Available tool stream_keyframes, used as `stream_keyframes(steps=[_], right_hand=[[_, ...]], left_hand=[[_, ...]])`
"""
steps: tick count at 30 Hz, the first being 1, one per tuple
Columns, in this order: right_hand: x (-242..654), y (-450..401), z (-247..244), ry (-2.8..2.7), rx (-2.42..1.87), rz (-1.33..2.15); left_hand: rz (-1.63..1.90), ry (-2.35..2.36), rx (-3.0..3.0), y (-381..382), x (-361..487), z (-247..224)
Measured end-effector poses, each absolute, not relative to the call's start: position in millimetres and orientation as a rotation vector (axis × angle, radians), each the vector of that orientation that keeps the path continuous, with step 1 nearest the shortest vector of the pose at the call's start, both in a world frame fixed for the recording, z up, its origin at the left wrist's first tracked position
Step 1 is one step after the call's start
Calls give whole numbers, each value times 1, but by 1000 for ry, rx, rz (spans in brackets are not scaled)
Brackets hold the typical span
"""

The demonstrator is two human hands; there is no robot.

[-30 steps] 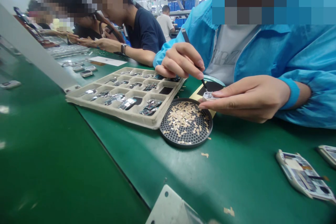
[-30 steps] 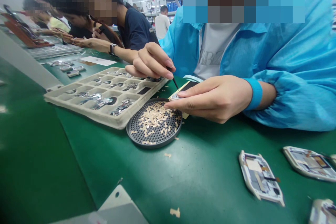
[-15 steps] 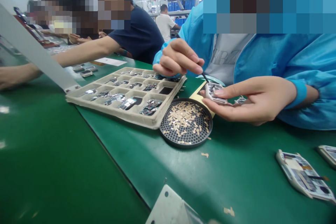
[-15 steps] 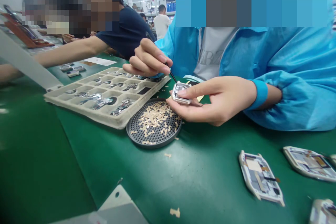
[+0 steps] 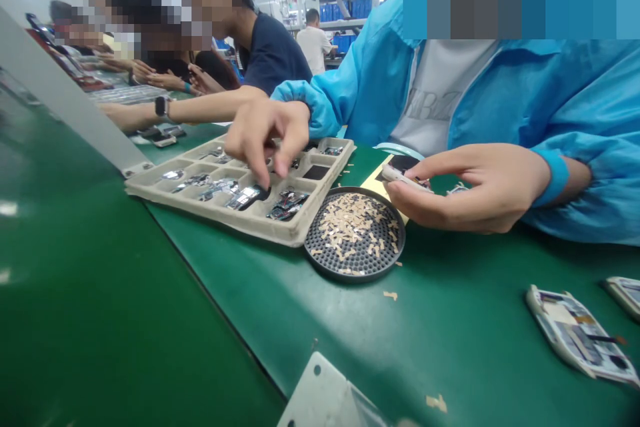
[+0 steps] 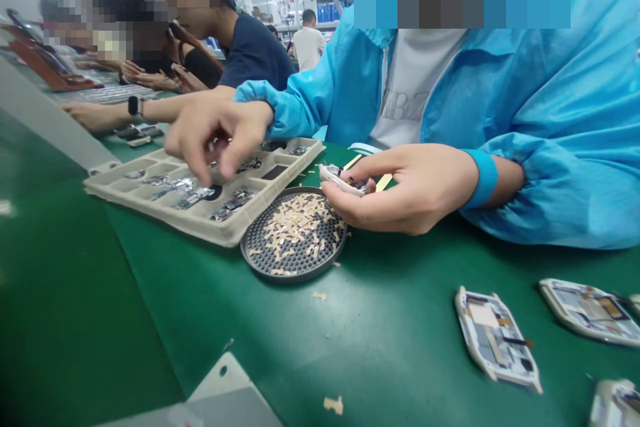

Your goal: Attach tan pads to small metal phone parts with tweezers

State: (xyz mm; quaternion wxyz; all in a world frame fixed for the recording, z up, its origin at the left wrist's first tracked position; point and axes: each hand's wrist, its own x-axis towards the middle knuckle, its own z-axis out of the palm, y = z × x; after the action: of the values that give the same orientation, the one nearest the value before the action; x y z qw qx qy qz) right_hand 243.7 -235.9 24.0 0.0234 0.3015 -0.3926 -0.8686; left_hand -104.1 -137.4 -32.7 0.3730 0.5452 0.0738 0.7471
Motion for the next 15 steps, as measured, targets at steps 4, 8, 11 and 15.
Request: stream_keyframes(steps=[4,8,11,15], right_hand=[[248,-238,22,-1035,981,-2794],[248,-237,20,-1094,939,-2745],[246,-238,19,-1201,872,-2713],[244,-237,19,-1409,827,-2580]], left_hand=[[1842,250,1459,-184,-41,-26],[1802,265,1492,-225,16,-13],[1803,288,1490,-226,9,-18],[1815,321,1502,-155,-39,-60]])
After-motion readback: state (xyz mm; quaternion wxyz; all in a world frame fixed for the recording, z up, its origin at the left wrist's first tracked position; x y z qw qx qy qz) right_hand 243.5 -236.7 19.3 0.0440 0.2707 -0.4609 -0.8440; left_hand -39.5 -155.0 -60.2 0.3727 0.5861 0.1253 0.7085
